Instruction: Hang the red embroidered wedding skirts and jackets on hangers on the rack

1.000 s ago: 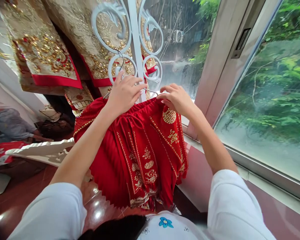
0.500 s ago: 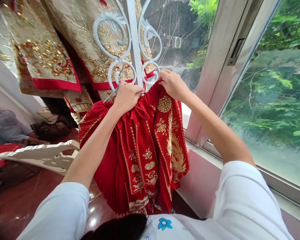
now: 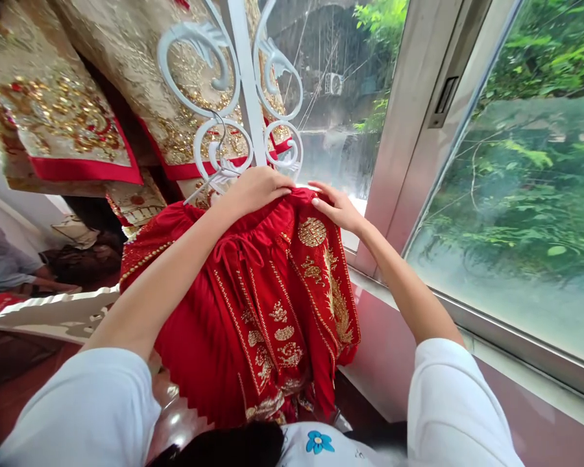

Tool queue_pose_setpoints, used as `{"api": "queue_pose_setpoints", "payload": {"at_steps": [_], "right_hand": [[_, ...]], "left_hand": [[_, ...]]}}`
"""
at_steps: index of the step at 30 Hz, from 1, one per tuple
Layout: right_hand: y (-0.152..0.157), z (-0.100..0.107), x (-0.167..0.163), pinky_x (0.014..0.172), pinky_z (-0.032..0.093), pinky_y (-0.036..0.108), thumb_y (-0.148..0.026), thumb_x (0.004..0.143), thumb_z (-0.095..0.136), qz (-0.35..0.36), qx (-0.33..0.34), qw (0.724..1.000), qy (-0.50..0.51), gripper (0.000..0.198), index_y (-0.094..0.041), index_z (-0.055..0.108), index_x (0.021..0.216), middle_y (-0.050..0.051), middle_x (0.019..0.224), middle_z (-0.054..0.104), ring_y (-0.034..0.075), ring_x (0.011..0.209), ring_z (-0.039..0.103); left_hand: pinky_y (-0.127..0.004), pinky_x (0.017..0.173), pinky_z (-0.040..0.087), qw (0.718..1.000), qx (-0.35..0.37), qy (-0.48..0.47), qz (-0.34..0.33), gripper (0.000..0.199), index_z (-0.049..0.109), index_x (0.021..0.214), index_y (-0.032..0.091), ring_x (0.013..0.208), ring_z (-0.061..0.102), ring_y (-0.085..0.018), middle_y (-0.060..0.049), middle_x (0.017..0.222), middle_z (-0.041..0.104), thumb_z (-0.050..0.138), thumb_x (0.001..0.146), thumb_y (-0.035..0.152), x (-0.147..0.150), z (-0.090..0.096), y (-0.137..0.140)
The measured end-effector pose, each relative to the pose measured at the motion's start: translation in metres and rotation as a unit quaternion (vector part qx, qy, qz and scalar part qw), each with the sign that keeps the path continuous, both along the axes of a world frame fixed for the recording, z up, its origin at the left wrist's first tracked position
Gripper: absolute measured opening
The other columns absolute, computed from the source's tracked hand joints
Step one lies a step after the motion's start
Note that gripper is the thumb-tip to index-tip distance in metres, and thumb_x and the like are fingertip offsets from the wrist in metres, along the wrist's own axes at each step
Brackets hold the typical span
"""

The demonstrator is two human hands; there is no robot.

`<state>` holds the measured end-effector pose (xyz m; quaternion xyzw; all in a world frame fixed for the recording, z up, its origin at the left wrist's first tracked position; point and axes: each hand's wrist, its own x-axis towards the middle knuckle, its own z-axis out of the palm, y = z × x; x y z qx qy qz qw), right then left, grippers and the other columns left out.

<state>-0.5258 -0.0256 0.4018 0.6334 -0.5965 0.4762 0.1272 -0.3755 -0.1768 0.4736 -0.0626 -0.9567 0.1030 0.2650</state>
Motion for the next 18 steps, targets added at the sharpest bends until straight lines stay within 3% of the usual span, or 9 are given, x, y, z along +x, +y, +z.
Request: {"api": "queue_pose_setpoints", "payload": {"at_steps": [4, 7, 12, 15, 18], "right_hand": [[0.001, -0.001, -0.004, 0.075, 0.048, 0.030, -0.056, 0.082, 0.051, -0.033, -0.006, 0.999, -0.031, 0.048, -0.015, 0.069, 0.101, 0.006, 0.093, 0.069, 0.018, 0.083, 0.062], [0.000, 0.004, -0.006, 0.063, 0.045, 0.024, -0.061, 0.079, 0.054, -0.013, -0.030, 0.996, -0.083, 0.049, -0.015, 0.070, 0.085, 0.002, 0.076, 0.066, 0.014, 0.070, 0.058], [-0.001, -0.008, -0.019, 0.044, 0.026, 0.020, -0.070, 0.072, 0.055, 0.002, -0.038, 0.980, -0.195, 0.057, -0.015, 0.052, 0.056, -0.004, 0.050, 0.040, 0.006, 0.047, 0.035], [0.006, -0.015, -0.020, 0.043, 0.015, 0.021, -0.070, 0.071, 0.055, -0.019, -0.033, 0.981, -0.192, 0.061, -0.016, 0.039, 0.049, -0.004, 0.049, 0.028, 0.004, 0.046, 0.023], [0.022, -0.011, -0.016, 0.044, 0.014, 0.021, -0.069, 0.071, 0.056, -0.045, -0.073, 0.982, -0.167, 0.061, -0.016, 0.037, 0.047, -0.004, 0.049, 0.026, 0.004, 0.047, 0.022]], "left_hand": [[-0.030, 0.068, 0.043, 0.999, 0.036, 0.033, -0.013, 0.025, 0.071, 0.081, 0.016, 0.079, 0.060, -0.018, -0.007, 0.075, 0.065, 0.046, 0.079, 0.018, 0.000, -0.002, 0.003], [-0.030, 0.069, 0.045, 0.991, 0.123, 0.053, -0.012, 0.023, 0.069, 0.071, 0.013, 0.074, 0.060, -0.016, -0.005, 0.066, 0.060, 0.046, 0.074, 0.012, -0.006, 0.007, 0.006], [-0.031, 0.062, 0.046, 0.960, 0.261, -0.086, 0.053, 0.013, 0.065, 0.061, 0.010, 0.061, 0.060, -0.017, -0.001, 0.049, 0.047, 0.053, 0.067, 0.010, -0.024, 0.029, -0.003], [-0.031, 0.061, 0.046, 0.947, 0.273, -0.161, 0.051, 0.013, 0.068, 0.065, 0.012, 0.064, 0.062, -0.019, -0.002, 0.051, 0.051, 0.055, 0.064, 0.013, -0.025, 0.037, -0.008], [-0.030, 0.067, 0.047, 0.936, 0.270, -0.226, 0.022, 0.020, 0.072, 0.077, 0.016, 0.076, 0.064, -0.019, -0.003, 0.060, 0.059, 0.056, 0.066, 0.023, -0.013, 0.045, -0.007]]}}
